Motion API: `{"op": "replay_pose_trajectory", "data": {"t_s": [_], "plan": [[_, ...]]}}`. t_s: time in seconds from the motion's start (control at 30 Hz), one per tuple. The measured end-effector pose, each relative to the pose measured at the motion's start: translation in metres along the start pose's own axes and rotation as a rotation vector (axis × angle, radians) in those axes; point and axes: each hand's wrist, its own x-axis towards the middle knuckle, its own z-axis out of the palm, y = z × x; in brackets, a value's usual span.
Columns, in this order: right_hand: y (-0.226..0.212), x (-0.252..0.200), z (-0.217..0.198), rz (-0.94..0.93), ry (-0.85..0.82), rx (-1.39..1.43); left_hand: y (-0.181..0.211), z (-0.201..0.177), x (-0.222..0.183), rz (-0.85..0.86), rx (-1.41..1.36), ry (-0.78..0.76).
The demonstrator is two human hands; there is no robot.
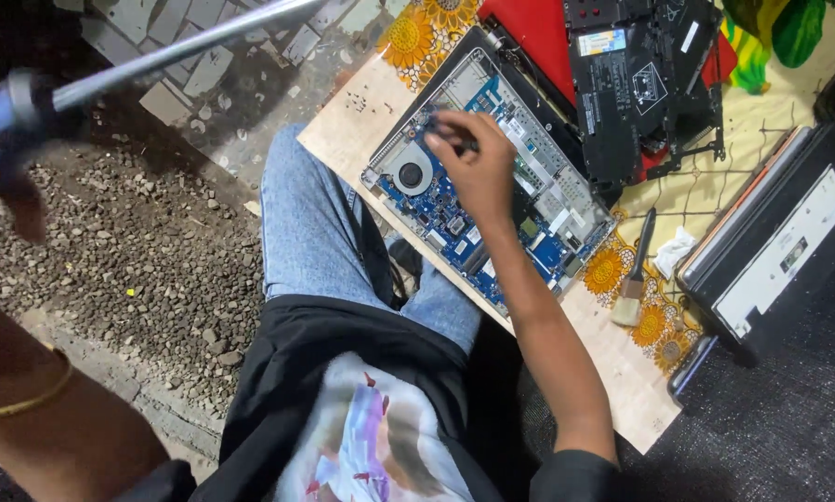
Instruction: Disassembling a laptop by removing internal screws and separating the motherboard from the top cover.
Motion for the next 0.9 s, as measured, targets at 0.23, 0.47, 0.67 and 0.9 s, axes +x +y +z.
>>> {"op": "replay_pose_trajectory", "data": {"t_s": [0.23,0.47,0.67,0.9], "plan": [[0.016,-0.083,-0.033,0.084,0.017,-0.149,0.379,-0.023,-0.062,-0.222,-0.373,-0.261],[0.031,-0.106,-0.028,0.046,-0.081,-0.155,0.379,0.019,-0.096,-0.335,-0.203,-0.411],[0.032,-0.105,-0.024,0.064,-0.066,-0.161,0.396,0.016,-0.080,-0.320,-0.101,-0.439],[0.021,-0.098,-0.025,0.114,-0.105,-0.176,0.398,0.058,-0.076,-0.188,-0.212,-0.337]]}}
